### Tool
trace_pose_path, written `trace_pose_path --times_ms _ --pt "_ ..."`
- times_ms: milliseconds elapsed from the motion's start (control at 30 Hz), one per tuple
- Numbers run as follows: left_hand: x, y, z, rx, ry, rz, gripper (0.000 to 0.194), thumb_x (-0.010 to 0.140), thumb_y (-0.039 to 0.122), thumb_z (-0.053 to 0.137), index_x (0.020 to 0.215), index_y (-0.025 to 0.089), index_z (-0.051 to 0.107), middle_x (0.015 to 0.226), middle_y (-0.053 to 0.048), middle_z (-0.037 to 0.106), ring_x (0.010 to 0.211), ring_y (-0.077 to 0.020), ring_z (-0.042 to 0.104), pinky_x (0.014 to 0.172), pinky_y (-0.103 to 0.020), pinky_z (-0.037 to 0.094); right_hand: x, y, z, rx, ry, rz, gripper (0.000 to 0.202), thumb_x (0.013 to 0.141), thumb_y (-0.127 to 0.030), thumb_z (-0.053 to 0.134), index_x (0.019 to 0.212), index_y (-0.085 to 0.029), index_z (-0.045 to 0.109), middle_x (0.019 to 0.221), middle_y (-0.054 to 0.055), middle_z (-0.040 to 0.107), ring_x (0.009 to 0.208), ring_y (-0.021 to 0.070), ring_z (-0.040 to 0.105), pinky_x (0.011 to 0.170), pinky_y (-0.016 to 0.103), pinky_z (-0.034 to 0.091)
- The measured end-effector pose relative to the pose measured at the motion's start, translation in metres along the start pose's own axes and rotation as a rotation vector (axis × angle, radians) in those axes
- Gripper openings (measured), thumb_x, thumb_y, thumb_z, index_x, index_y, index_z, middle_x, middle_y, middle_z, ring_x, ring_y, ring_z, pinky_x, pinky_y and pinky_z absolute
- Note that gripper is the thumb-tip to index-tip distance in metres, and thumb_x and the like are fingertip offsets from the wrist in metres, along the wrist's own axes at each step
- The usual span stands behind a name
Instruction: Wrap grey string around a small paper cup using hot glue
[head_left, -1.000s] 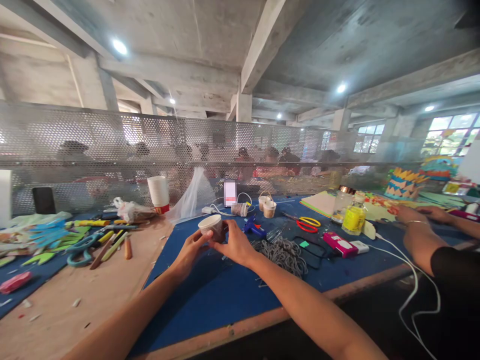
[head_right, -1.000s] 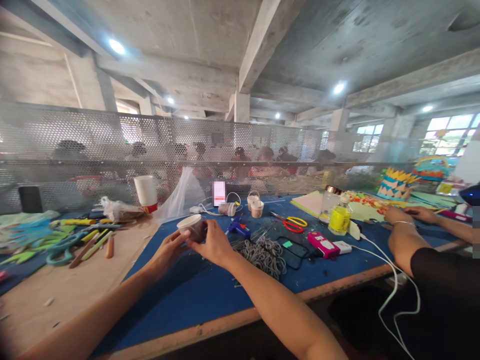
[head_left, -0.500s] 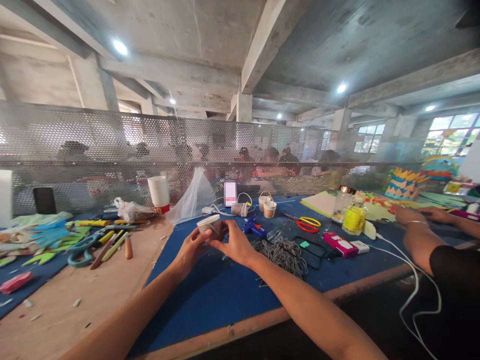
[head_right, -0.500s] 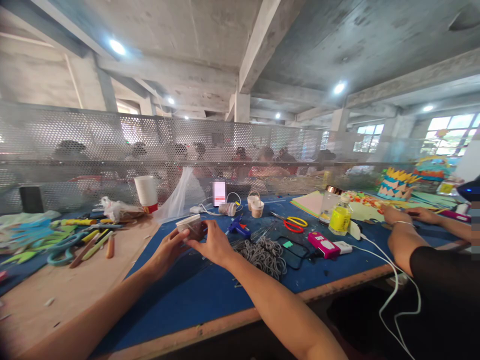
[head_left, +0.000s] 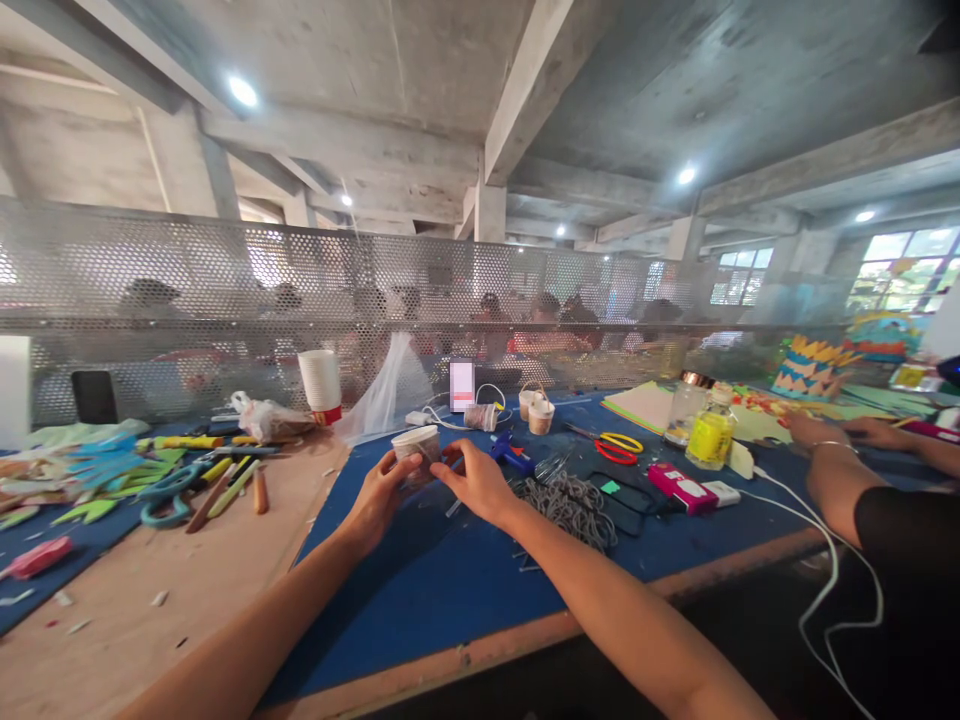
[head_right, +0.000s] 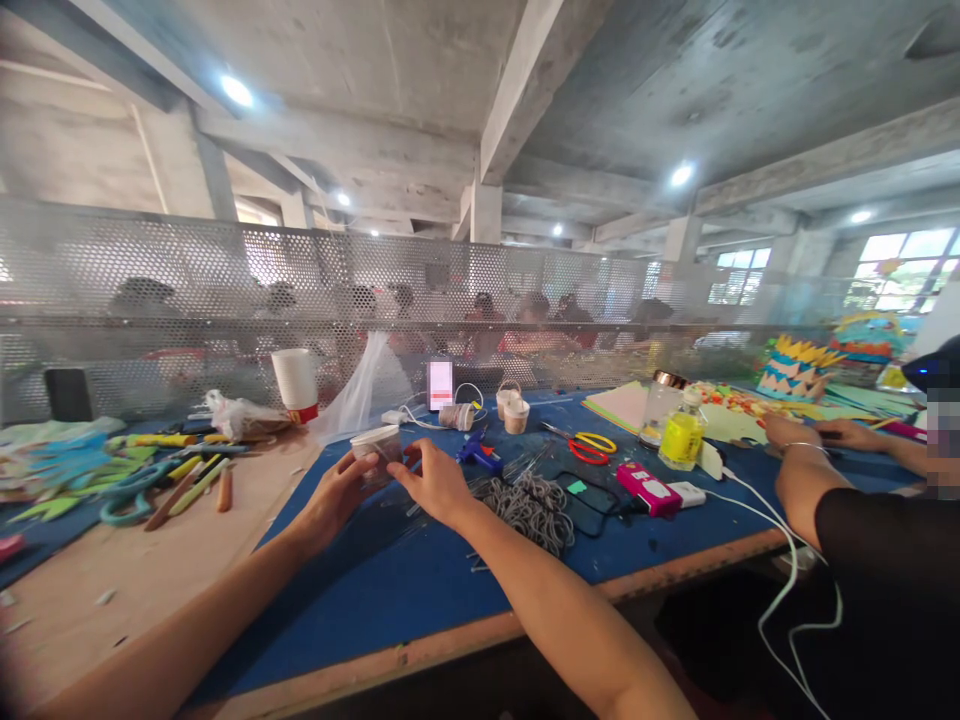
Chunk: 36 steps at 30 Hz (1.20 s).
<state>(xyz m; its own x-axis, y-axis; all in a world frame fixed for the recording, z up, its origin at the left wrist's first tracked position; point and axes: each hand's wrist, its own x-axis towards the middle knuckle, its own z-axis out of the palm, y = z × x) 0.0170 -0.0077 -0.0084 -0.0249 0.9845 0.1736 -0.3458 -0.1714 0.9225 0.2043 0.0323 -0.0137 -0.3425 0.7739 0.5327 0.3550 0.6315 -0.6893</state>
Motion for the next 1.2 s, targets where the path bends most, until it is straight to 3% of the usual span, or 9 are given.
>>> trace_pose_path --times_ms 133,333,500,767,867,1000,1200 --pt "0.001 0.001 -0.001 0.003 0.067 0.025 0.052 0.071 0.04 0.091 0.115 0.018 0.072 0.113 -0.01 0.08 0.106 -0.0291 0.076 0.096 -0.042 0.059 -0.002 0.001 0.003 -0.045 -0.04 0.027 0.032 0.09 -0.043 0.079 0.111 -0.024 0.065 0.089 0.003 0.075 0.078 0.0216 0.072 0.074 0.033 0.053" --pt "0.006 -0.003 -0.005 -0.021 0.123 0.023 0.053 0.069 0.038 0.094 0.113 0.019 0.07 0.114 -0.008 0.079 0.102 -0.0255 0.076 0.093 -0.04 0.06 -0.002 -0.008 0.002 -0.115 -0.095 -0.006 0.009 0.098 -0.028 0.07 0.105 -0.027 0.067 0.077 -0.002 0.074 0.069 0.0198 0.072 0.069 0.029 0.049" --pt "0.008 0.001 -0.008 -0.076 0.154 0.028 0.048 0.071 0.04 0.093 0.108 0.019 0.071 0.105 -0.005 0.08 0.096 -0.0218 0.076 0.089 -0.036 0.061 -0.013 -0.031 -0.012 -0.304 -0.094 -0.041 0.022 0.091 -0.03 0.077 0.113 -0.029 0.07 0.083 0.0 0.077 0.081 0.0239 0.075 0.072 0.03 0.048" --pt "0.013 -0.003 -0.015 -0.153 0.156 0.017 0.043 0.073 0.034 0.093 0.106 0.018 0.071 0.107 -0.007 0.08 0.097 -0.022 0.077 0.089 -0.035 0.064 -0.066 -0.057 -0.062 -0.463 -0.263 0.062 0.005 0.093 -0.027 0.073 0.096 -0.027 0.077 0.085 0.0 0.08 0.079 0.0203 0.073 0.069 0.028 0.043" --pt "0.015 -0.005 -0.016 -0.169 0.166 0.014 0.039 0.074 0.031 0.092 0.104 0.018 0.072 0.107 -0.007 0.08 0.094 -0.0213 0.078 0.084 -0.033 0.066 -0.081 -0.06 -0.08 -0.636 -0.328 0.049 0.013 0.097 -0.023 0.067 0.09 -0.024 0.078 0.095 0.002 0.079 0.09 0.0193 0.072 0.078 0.027 0.046" --pt "0.015 -0.003 -0.015 -0.183 0.179 0.007 0.034 0.075 0.028 0.091 0.103 0.018 0.074 0.104 -0.006 0.08 0.089 -0.0192 0.077 0.08 -0.031 0.066 -0.092 -0.053 -0.102 -0.896 -0.28 0.099 0.018 0.101 -0.023 0.062 0.093 -0.022 0.078 0.104 0.007 0.076 0.104 0.022 0.07 0.088 0.028 0.047" --pt "0.013 0.0 -0.013 -0.191 0.179 -0.002 0.033 0.073 0.028 0.091 0.099 0.017 0.074 0.099 -0.006 0.08 0.088 -0.0192 0.077 0.081 -0.032 0.066 -0.106 -0.028 -0.14 -1.111 -0.136 0.425 0.025 0.106 -0.023 0.05 0.108 -0.019 0.074 0.117 0.011 0.073 0.096 0.0233 0.075 0.079 0.029 0.048"
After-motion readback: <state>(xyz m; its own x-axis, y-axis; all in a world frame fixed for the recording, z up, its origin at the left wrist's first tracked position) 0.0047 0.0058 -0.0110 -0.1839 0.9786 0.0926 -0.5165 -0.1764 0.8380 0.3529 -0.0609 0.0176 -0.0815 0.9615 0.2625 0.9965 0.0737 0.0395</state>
